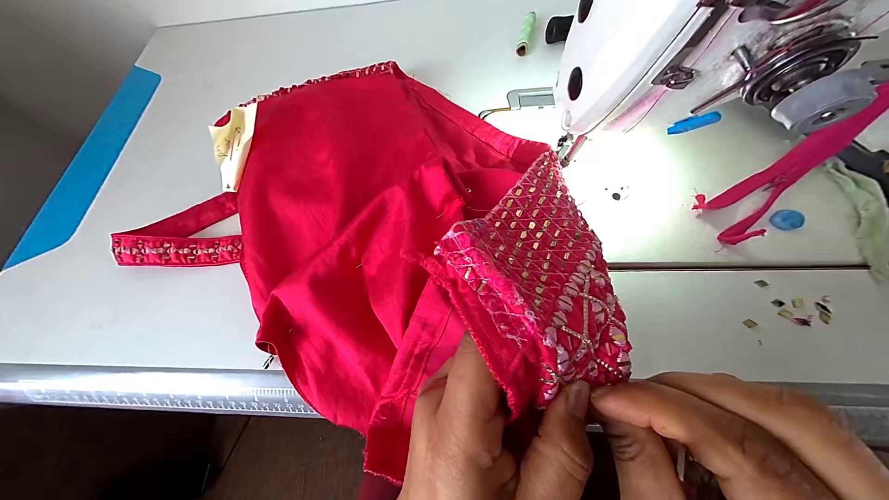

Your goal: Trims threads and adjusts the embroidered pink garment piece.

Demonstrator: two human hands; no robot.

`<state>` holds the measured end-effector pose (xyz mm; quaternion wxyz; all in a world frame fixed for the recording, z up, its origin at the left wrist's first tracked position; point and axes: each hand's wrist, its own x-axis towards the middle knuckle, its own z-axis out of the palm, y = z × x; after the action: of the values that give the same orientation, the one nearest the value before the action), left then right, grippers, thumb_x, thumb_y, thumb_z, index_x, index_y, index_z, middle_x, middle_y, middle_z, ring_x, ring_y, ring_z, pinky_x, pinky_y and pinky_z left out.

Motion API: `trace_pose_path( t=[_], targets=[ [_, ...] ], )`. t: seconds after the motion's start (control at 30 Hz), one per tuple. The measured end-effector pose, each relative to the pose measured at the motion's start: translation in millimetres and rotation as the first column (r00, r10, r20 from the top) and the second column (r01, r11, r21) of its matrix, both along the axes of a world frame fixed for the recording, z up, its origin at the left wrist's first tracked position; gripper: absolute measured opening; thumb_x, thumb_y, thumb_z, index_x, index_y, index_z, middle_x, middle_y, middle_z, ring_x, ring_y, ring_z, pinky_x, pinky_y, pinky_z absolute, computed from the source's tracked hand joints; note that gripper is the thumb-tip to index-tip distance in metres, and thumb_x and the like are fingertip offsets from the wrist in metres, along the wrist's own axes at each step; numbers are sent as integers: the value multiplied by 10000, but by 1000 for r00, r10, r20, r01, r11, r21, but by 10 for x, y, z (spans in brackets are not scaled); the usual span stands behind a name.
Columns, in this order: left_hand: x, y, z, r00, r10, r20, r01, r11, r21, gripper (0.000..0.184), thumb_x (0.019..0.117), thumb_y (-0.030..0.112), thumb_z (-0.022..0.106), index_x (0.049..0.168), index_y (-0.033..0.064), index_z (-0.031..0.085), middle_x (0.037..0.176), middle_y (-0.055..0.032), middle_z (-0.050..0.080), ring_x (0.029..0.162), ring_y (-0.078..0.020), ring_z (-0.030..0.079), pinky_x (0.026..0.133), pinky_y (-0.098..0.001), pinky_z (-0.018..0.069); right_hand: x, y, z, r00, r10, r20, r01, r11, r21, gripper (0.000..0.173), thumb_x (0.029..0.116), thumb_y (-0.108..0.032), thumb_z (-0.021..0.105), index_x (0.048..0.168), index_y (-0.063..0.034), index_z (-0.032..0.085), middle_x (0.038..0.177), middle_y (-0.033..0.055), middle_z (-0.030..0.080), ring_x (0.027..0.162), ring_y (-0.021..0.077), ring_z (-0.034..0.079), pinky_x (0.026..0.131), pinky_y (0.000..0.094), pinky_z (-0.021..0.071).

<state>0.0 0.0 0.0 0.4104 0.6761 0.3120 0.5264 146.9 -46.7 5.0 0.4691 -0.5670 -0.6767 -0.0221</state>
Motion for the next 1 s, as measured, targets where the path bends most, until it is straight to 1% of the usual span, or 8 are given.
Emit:
trace_pose_path(
  t=[0.07,0.13,0.27,0.37,0.5,0.73,0.87,1.0],
  targets=[
    [3,-3,9,999,-10,37,12,999,-41,253,974,66,660,1188,-9,545,1016,-1,727,941,17,683,852,-177,583,10,9,-20,998,32,-56,-31,999,7,40,991,-128,644,967,-99,658,930,25,603,860,31,572,771,82,437],
    [-2,1,46,998,-13,65,19,995,-95,250,976,71,659,1191,-1,553,1009,20,735,922,16,692,828,-184,597,23,10,-42,982,46,-185,-51,999,-20,74,984,-184,691,979,-119,656,963,-19,635,899,-37,604,790,52,474],
    [-23,24,95,994,-37,103,55,983,-175,267,974,58,645,1219,17,546,1038,50,722,945,18,685,847,-191,597,47,13,-72,916,61,-398,-93,994,-61,148,933,-270,779,990,-171,686,959,-88,675,842,-70,631,687,49,504],
    [-25,49,95,994,-46,103,63,985,-163,348,943,124,720,1241,38,563,1059,58,724,959,8,690,858,-206,606,48,7,-70,913,107,-393,-140,989,-56,125,958,-235,746,1011,-144,681,983,-67,679,893,-54,643,745,64,524],
    [44,83,136,995,32,95,-16,985,-172,376,841,47,757,1174,26,585,977,33,742,876,-25,718,780,-223,632,29,13,-72,917,150,-370,-169,985,-20,88,979,-176,704,1009,-110,654,1010,-44,704,966,-31,666,822,87,542],
    [80,66,171,981,31,190,24,960,-279,410,846,-41,712,1193,33,507,970,32,725,867,-27,713,772,-216,623,24,-6,-38,929,126,-348,-164,983,-84,110,1012,-206,663,1024,-98,650,1000,-21,702,932,-40,652,796,76,519],
    [65,63,165,969,-3,247,85,943,-322,398,859,-67,697,1201,15,511,969,15,724,871,-37,713,783,-226,620,13,1,-40,933,115,-340,-155,984,-92,115,1008,-218,670,1016,-106,646,991,-27,693,921,-52,642,786,67,510],
    [69,67,165,964,12,266,83,936,-341,392,827,-75,700,1169,22,536,948,23,731,861,-28,715,785,-220,617,10,14,-54,947,130,-293,-153,987,-55,88,1016,-199,643,997,-114,635,982,-23,678,930,-27,627,798,83,489]
  ],
)
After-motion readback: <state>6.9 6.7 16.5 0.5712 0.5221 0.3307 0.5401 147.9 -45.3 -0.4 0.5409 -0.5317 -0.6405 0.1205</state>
